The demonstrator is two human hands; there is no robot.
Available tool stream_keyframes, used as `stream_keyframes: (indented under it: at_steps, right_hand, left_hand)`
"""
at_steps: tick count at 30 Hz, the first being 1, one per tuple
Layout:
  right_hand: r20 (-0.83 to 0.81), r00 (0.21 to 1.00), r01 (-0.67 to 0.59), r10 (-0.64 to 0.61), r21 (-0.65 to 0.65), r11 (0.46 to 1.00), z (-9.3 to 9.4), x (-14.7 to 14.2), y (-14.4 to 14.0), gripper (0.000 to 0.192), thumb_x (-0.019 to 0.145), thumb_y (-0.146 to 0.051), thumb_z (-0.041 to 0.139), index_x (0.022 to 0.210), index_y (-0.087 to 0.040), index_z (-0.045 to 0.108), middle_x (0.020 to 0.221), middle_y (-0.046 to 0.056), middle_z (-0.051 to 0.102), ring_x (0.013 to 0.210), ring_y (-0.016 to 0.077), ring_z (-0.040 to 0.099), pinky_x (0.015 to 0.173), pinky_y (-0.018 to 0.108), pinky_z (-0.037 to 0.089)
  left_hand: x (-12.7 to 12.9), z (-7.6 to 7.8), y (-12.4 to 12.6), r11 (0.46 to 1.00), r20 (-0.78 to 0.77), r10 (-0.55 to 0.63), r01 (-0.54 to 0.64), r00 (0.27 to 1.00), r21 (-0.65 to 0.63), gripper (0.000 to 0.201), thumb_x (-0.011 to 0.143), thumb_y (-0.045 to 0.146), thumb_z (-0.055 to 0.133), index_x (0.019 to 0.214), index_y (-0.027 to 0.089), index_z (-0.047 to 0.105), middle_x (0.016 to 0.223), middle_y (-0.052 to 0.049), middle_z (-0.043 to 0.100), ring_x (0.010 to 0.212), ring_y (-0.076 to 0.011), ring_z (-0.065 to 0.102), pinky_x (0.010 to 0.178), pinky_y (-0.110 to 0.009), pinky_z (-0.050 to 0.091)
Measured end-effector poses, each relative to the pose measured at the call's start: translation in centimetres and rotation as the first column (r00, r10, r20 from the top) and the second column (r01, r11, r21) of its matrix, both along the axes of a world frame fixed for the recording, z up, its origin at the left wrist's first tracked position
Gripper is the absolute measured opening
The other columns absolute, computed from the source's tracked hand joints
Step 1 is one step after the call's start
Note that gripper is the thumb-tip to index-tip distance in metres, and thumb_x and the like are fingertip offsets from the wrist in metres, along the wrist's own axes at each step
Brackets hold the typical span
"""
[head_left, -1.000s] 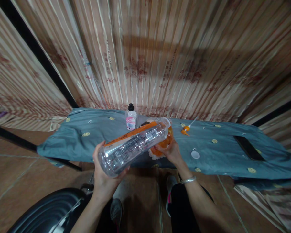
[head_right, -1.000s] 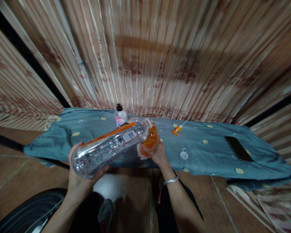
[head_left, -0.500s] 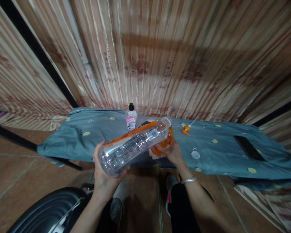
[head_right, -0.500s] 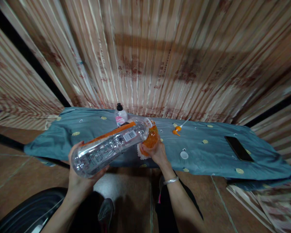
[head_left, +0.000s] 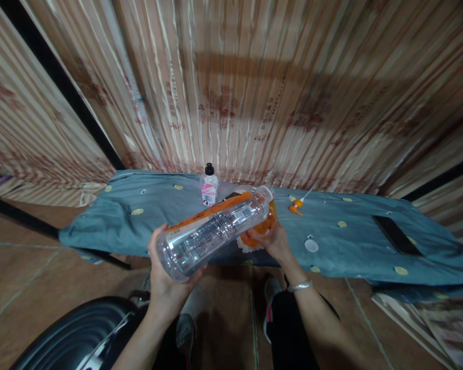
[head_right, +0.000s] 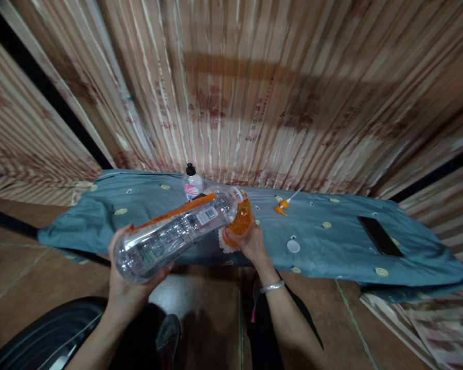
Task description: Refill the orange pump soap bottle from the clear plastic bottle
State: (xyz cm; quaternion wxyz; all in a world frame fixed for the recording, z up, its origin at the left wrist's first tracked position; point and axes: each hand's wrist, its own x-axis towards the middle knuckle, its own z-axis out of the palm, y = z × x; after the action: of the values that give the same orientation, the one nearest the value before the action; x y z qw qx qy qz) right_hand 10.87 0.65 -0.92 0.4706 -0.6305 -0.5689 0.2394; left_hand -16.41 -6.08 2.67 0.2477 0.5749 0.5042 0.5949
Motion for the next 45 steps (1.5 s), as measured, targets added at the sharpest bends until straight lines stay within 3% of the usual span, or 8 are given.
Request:
stream_keyframes:
  at_steps: [6,14,23,34,45]
  right_hand:
    - [0.032,0.999,-0.004,0.004,-0.005,1.0,-0.1,0.1,0.0,0.072,0.065,-0.055,0.078,0.124,-0.021,0.055,0.113,0.012,0.075,0.103,0.0335,0.072,0.085,0.047,0.059]
    - [0.037,0.999,-0.004,0.003,0.029,1.0,-0.3,0.1,0.1,0.069,0.066,-0.054,0.078,0.123,-0.022,0.057,0.112,0.011,0.076,0.102,0.0329,0.073,0.085,0.046,0.06]
    - [0.026,1.0,0.004,-0.003,-0.018,1.0,0.0,0.0,0.0,0.069,0.064,-0.056,0.077,0.121,-0.021,0.057,0.113,0.014,0.075,0.103,0.0343,0.073,0.087,0.048,0.058]
    - [0.015,1.0,0.011,-0.011,-0.003,1.0,-0.2,0.0,0.0,0.071,0.063,-0.055,0.079,0.121,-0.02,0.056,0.11,0.013,0.076,0.099,0.0338,0.073,0.084,0.047,0.059]
    - [-0.004,1.0,-0.016,0.016,-0.018,1.0,-0.1,0.0,-0.1,0.069,0.066,-0.053,0.079,0.122,-0.021,0.056,0.115,0.013,0.075,0.101,0.0326,0.072,0.088,0.048,0.058]
  left_hand:
    - [0.0,0.4,0.0,0.999,-0.032,-0.018,0.019,0.999,0.048,0.107,0.054,0.021,0.09,0.144,0.033,0.035,0.113,-0.004,0.06,0.084,-0.0213,0.068,0.071,-0.034,0.062]
    - [0.1,0.3,-0.2,1.0,0.037,-0.012,0.013,0.999,-0.018,0.107,0.052,0.024,0.091,0.143,0.033,0.036,0.114,-0.003,0.06,0.087,-0.0214,0.068,0.075,-0.035,0.062]
    - [0.4,1.0,-0.3,0.999,-0.032,0.027,-0.026,0.999,0.019,0.103,0.053,0.025,0.09,0.141,0.03,0.038,0.111,-0.005,0.063,0.084,-0.023,0.069,0.073,-0.036,0.062]
    - [0.6,1.2,-0.3,0.999,0.068,0.004,-0.002,0.998,-0.032,0.106,0.048,0.019,0.091,0.139,0.031,0.039,0.112,-0.004,0.062,0.084,-0.0228,0.068,0.073,-0.037,0.062]
    - [0.2,0.4,-0.3,1.0,-0.017,0.008,-0.008,1.0,0.004,0.106,0.053,0.023,0.09,0.144,0.032,0.036,0.124,-0.006,0.054,0.098,-0.0234,0.065,0.087,-0.038,0.057]
